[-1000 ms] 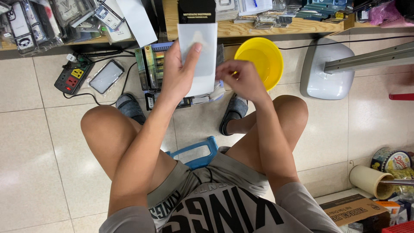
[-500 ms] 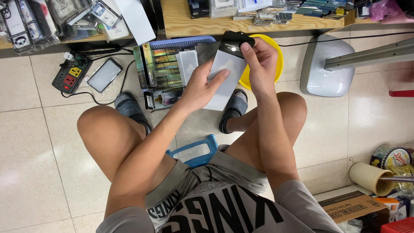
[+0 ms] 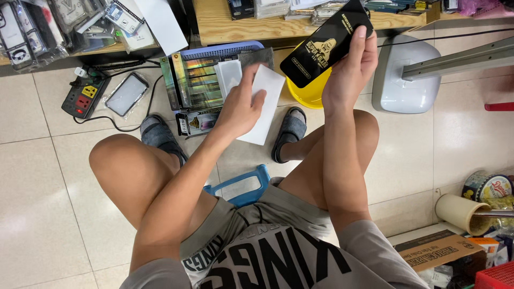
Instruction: The person sorts various phone screen protectors by picking them up from a pile, removing them from a black sleeve, and then stacking them together on a work surface.
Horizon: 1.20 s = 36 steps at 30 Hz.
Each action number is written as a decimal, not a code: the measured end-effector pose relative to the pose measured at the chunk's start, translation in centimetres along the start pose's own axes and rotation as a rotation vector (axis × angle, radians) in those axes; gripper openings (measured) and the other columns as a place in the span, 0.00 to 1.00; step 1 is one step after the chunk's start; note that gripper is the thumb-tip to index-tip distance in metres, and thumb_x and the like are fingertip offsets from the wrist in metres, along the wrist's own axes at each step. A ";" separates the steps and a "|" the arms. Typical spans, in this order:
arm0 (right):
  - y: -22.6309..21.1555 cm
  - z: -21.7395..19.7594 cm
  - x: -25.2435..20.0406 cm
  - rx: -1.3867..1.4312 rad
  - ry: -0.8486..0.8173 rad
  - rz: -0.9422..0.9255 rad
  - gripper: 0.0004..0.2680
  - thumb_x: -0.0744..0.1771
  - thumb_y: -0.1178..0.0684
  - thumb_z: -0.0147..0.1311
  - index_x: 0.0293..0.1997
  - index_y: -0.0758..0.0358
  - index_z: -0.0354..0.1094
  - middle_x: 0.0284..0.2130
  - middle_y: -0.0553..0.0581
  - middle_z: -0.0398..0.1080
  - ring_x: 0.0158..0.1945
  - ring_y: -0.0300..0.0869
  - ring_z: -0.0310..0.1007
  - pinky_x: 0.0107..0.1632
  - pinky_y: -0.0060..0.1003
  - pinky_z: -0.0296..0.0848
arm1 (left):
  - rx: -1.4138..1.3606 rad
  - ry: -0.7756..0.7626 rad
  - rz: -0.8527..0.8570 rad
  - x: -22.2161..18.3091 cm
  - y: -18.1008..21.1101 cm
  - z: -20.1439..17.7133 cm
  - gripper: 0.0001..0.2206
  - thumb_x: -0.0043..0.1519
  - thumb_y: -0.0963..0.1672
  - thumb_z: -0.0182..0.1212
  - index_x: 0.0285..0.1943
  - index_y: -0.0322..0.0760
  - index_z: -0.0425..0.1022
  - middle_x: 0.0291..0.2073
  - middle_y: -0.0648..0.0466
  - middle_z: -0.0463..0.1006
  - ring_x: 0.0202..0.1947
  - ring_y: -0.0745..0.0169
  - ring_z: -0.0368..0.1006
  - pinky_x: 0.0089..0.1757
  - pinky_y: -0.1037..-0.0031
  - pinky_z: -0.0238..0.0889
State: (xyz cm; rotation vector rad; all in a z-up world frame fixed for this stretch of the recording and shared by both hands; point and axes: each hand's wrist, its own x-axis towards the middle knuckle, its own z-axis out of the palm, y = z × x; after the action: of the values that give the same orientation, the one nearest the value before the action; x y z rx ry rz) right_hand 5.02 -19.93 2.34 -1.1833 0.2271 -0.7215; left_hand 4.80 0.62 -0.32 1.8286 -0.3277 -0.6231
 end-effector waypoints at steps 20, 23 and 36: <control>2.0 0.8 -2.3 -0.218 -0.240 0.050 0.07 0.72 0.53 0.56 0.54 0.56 0.66 0.23 0.44 0.57 0.29 0.29 0.55 0.37 0.26 0.60 | -0.264 0.002 0.323 -0.3 0.8 -0.5 0.14 0.74 0.49 0.44 0.40 0.40 0.70 0.25 0.65 0.56 0.27 0.75 0.48 0.31 0.77 0.42; 1.3 1.1 -2.0 -0.282 -0.324 -0.055 0.10 0.71 0.52 0.59 0.55 0.58 0.64 0.33 0.47 0.57 0.37 0.31 0.57 0.43 0.26 0.60 | -0.194 0.015 0.328 -0.3 0.9 -0.6 0.14 0.74 0.48 0.44 0.41 0.39 0.71 0.24 0.64 0.60 0.27 0.74 0.50 0.30 0.76 0.43; 1.3 0.4 -1.3 -0.543 -0.407 -0.148 0.13 0.66 0.56 0.69 0.45 0.59 0.63 0.35 0.48 0.64 0.37 0.34 0.59 0.40 0.29 0.63 | 0.071 0.033 0.449 -0.3 0.9 -1.0 0.10 0.73 0.43 0.47 0.40 0.35 0.70 0.21 0.58 0.60 0.23 0.65 0.50 0.29 0.71 0.46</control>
State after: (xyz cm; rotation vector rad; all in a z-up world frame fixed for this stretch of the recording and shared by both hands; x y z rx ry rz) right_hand 4.74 -18.55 1.10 -1.8512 -0.0126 -0.5424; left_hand 5.21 1.22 0.86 1.7502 -0.7212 -0.2708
